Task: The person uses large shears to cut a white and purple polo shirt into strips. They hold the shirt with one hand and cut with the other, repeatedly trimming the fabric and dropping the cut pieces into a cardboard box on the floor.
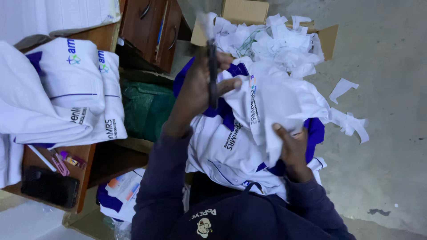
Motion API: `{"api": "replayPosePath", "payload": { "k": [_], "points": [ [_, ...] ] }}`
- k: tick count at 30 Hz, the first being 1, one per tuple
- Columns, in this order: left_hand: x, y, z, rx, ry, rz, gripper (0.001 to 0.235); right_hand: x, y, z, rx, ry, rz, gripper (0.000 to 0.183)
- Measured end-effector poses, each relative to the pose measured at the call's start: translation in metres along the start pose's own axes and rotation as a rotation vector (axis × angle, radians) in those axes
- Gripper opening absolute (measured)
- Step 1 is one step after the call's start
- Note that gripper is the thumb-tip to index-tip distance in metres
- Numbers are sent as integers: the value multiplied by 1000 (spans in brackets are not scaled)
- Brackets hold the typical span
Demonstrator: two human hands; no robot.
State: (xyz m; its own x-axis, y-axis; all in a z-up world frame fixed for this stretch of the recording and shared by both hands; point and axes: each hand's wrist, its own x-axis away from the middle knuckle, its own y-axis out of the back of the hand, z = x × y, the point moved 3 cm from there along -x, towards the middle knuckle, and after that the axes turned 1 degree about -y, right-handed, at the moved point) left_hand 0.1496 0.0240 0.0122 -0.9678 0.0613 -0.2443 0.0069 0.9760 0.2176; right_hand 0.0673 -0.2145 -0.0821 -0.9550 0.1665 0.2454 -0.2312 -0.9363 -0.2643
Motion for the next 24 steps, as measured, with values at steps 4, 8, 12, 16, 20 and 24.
{"api": "replayPosePath", "payload": {
  "k": [4,8,12,16,20,24],
  "points": [
    [-53,-57,79,279,27,278,44,-61,15,38,-20,-67,-159,25],
    [-14,-105,151,354,343,377,34,-224,86,-27,386,-271,-31,66],
    [12,-83,99,577,547,64,34,-347,71,-73,329,-556,152,77],
    [24,-77,107,534,492,-58,26,-393,52,-98,121,-639,224,70],
    [36,-73,107,597,367,-201,27,-397,68,-97,723,-298,110,86],
    [42,-68,84,613,317,-384,28,-322,112,-91,180,-152,223,40]
  ]
}}
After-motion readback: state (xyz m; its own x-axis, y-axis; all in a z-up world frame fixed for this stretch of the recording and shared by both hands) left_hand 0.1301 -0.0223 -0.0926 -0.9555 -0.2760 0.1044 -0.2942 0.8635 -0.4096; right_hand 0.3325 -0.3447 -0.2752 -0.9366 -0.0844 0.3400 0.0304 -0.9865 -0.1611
